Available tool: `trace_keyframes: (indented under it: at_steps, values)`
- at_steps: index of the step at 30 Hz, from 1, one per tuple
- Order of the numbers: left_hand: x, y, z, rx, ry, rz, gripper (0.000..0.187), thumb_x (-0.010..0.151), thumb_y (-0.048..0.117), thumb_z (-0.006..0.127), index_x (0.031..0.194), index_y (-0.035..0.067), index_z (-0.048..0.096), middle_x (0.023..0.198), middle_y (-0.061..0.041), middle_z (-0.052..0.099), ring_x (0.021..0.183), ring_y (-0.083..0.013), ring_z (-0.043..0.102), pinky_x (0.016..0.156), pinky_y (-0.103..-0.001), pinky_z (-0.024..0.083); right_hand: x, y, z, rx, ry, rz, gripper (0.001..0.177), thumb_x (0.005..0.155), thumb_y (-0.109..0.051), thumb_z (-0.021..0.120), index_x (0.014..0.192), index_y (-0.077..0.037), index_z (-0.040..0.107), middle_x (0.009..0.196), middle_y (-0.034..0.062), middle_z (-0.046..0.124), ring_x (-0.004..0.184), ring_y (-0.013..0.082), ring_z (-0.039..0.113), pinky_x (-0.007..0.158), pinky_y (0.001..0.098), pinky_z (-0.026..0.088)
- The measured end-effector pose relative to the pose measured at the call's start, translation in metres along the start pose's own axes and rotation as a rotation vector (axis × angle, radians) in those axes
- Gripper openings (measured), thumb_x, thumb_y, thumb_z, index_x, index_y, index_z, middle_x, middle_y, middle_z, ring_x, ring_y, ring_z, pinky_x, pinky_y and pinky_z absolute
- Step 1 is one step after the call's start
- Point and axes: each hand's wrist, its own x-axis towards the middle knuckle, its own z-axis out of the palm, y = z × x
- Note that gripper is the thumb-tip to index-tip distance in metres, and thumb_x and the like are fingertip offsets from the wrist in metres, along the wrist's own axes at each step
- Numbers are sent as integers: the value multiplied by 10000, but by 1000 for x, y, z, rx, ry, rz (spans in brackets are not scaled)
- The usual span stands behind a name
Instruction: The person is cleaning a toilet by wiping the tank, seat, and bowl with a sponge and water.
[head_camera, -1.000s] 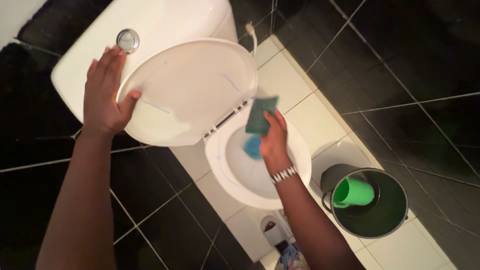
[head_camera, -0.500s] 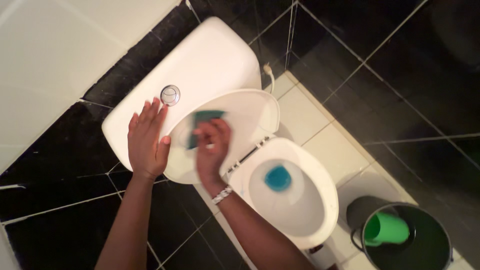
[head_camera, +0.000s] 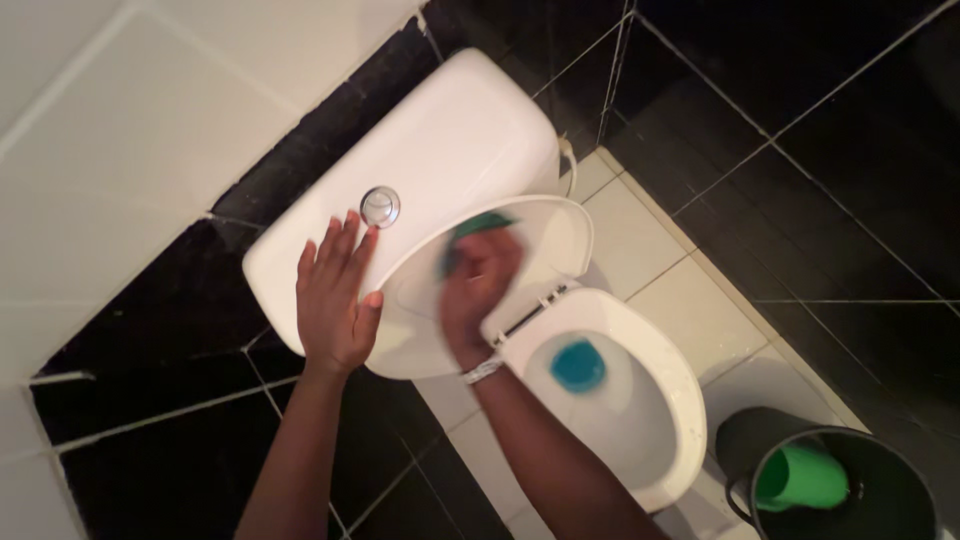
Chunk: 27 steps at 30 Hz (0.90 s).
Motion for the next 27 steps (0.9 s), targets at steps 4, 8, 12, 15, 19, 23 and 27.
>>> trace_keyframes:
  at_steps: [4, 8, 12, 15, 19, 23, 27]
  values:
    - [5, -2, -2, 21, -5, 13, 718, 1066, 570, 240, 1561, 108, 476, 1677, -137, 382, 1577, -336, 326, 1271, -546, 186, -20, -42, 0, 538, -261, 246, 213, 861, 39, 723, 1002, -50, 589, 1051, 121, 563, 956, 236, 586, 821, 365, 534]
    - [3, -2, 2, 31, -7, -6, 722, 1056, 578, 246, 1564, 115, 465, 1680, -124, 374, 1579, -334, 314, 1272, -552, 174, 47, -18, -8, 305, 63, 256, 128, 996, 78, 581, 1031, -39, 544, 1087, 105, 532, 988, 224, 567, 889, 352, 543]
    - [0, -4, 2, 25, -10, 3, 741, 1058, 598, 229, 1567, 109, 457, 1679, -124, 366, 1580, -328, 299, 1269, -550, 165, 48, -38, -9, -86, 81, 203, 140, 1000, 72, 583, 1065, -50, 566, 1142, 111, 533, 1089, 282, 555, 949, 415, 493]
    - [-1, -10, 0, 44, -41, 18, 764, 1058, 626, 217, 1572, 105, 436, 1688, -132, 345, 1589, -316, 285, 1276, -541, 168, 8, -64, -10, 68, -165, -165, 174, 956, -66, 674, 1071, -90, 546, 1193, 132, 518, 1125, 336, 508, 1001, 484, 441]
    - [11, -22, 1, 89, -29, 63, 777, 1048, 630, 217, 1597, 113, 404, 1700, -141, 322, 1593, -327, 268, 1270, -569, 158, 66, -53, -14, 4, -170, -632, 118, 1021, -258, 683, 1081, -183, 613, 1177, 65, 518, 1088, 287, 523, 952, 437, 441]
    - [-21, -10, 7, 62, -89, 36, 764, 1053, 625, 253, 1607, 116, 382, 1702, -151, 307, 1597, -348, 249, 1272, -583, 153, 135, -62, -17, -211, -447, -915, 286, 1096, -410, 532, 1013, -179, 679, 1084, 13, 650, 1014, 226, 629, 901, 466, 452]
    - [3, -15, 4, 73, -34, 82, 749, 990, 601, 354, 1587, 150, 403, 1679, -151, 305, 1571, -340, 244, 1238, -578, 150, 151, -66, -5, -97, -455, -792, 501, 1105, -495, 379, 835, -177, 656, 846, 30, 647, 806, 234, 627, 793, 418, 458]
